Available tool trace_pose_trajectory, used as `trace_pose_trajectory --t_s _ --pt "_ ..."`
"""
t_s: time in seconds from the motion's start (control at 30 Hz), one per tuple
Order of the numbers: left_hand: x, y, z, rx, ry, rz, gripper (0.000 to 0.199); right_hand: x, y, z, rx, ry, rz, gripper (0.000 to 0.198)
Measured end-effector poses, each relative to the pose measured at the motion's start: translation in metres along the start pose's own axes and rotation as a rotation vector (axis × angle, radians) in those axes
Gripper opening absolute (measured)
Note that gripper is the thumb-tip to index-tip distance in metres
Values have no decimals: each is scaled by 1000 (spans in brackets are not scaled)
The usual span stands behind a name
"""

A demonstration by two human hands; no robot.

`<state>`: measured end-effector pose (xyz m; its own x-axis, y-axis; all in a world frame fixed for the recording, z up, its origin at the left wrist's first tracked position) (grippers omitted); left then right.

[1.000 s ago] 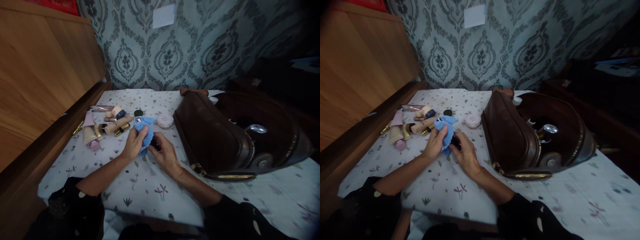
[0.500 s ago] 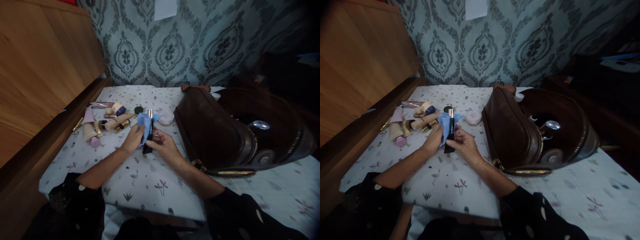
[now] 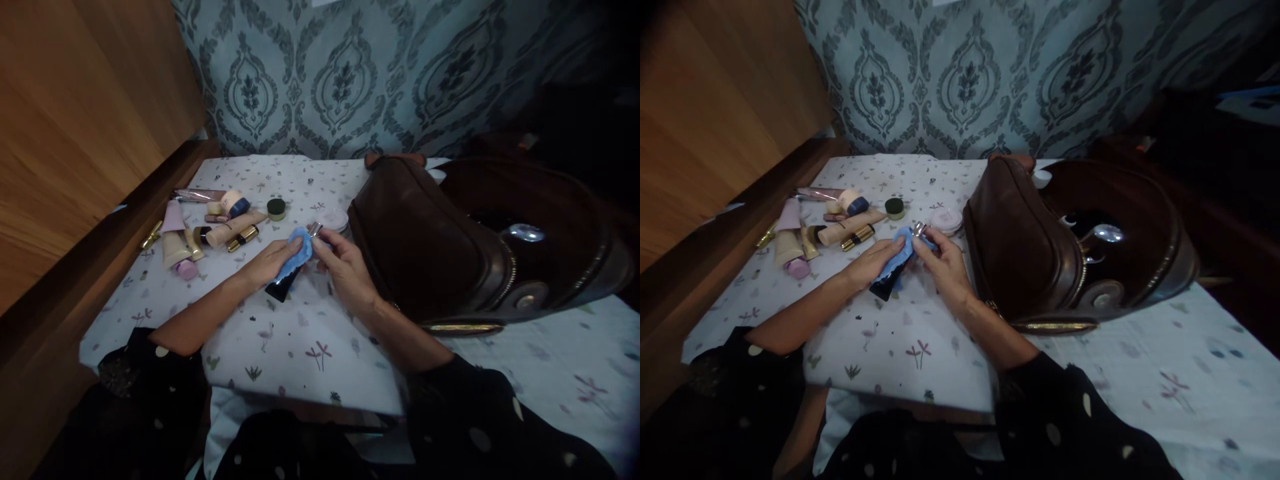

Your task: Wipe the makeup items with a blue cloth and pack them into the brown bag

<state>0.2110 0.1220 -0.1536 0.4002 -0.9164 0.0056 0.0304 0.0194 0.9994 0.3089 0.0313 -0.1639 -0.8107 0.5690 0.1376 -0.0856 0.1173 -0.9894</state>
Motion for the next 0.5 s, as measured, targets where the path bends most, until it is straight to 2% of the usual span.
trace_pose_trajectory --t_s 0.13,0.3,0.5 --pt "7 -2 1 -29 -33 -46 69 5 4 0 63 -47 -155 36" --pt "1 -5 0 -97 -39 -76 70 4 7 -1 126 27 -316 33" --pt "-13 -6 13 -299 -221 -79 39 -2 5 0 89 156 -398 31"
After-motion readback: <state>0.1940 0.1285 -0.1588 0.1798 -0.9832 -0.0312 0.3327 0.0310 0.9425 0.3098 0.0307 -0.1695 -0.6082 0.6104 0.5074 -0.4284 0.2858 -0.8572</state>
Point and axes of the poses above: each hand's wrist, its own z-axis away from the middle knuckle, its own x-axis out of the palm, y = z × x, the point moved 6 cm from there along -z, towards the middle knuckle, and after that the axes turned 7 degrees about z, right-handed, at the moved point
